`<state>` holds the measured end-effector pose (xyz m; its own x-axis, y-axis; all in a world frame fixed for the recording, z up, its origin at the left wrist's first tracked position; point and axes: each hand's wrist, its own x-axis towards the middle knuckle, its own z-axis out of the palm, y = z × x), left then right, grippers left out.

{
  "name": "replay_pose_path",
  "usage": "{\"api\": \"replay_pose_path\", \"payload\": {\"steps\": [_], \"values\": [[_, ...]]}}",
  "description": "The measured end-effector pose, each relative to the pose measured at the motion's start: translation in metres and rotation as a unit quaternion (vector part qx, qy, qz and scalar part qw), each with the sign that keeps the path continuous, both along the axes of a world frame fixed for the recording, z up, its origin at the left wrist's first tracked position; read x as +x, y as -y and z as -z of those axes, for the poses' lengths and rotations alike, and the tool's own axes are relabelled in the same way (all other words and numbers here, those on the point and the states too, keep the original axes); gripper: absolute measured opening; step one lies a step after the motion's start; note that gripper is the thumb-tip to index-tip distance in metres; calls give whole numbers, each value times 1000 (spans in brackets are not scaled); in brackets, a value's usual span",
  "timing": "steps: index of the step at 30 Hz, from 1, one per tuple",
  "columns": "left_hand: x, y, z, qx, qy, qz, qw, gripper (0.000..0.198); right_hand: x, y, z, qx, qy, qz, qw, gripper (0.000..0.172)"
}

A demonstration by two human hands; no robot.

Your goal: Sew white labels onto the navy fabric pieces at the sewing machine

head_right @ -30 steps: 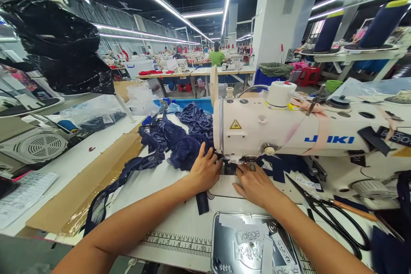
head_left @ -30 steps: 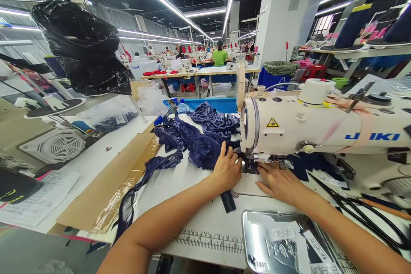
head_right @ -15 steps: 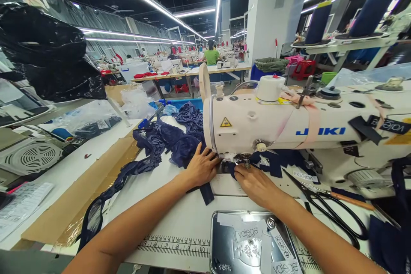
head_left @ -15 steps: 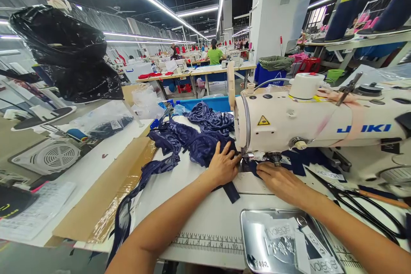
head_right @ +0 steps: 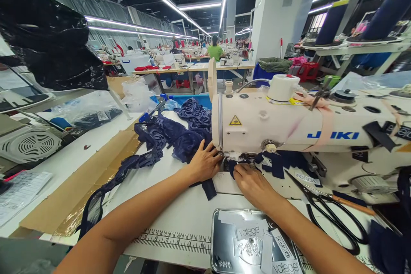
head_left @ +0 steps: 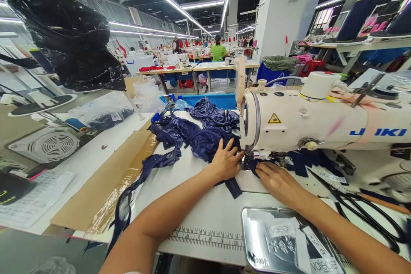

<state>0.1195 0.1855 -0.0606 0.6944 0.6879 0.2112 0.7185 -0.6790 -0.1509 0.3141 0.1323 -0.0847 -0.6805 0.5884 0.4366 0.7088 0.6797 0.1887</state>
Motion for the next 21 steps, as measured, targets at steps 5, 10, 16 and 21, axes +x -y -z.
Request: {"api": "replay_pose_path", "payload": {"steps": [5, 10, 16, 21], "values": [[2, -2, 0, -2, -9, -7, 1000, 36, -9, 3, -3, 44, 12, 12, 999, 31], [4, -3, 3, 9, -4, -10, 1000, 36, -15, 2, 0, 47, 18, 33, 998, 26], [5, -6, 7, 16, 7, -14, 1000, 34, -20, 2, -1, 51, 19, 44, 998, 24], [5, -5, 11, 40, 41, -14, 998, 29, -13, -3, 1, 44, 26, 51, 997, 26]]}}
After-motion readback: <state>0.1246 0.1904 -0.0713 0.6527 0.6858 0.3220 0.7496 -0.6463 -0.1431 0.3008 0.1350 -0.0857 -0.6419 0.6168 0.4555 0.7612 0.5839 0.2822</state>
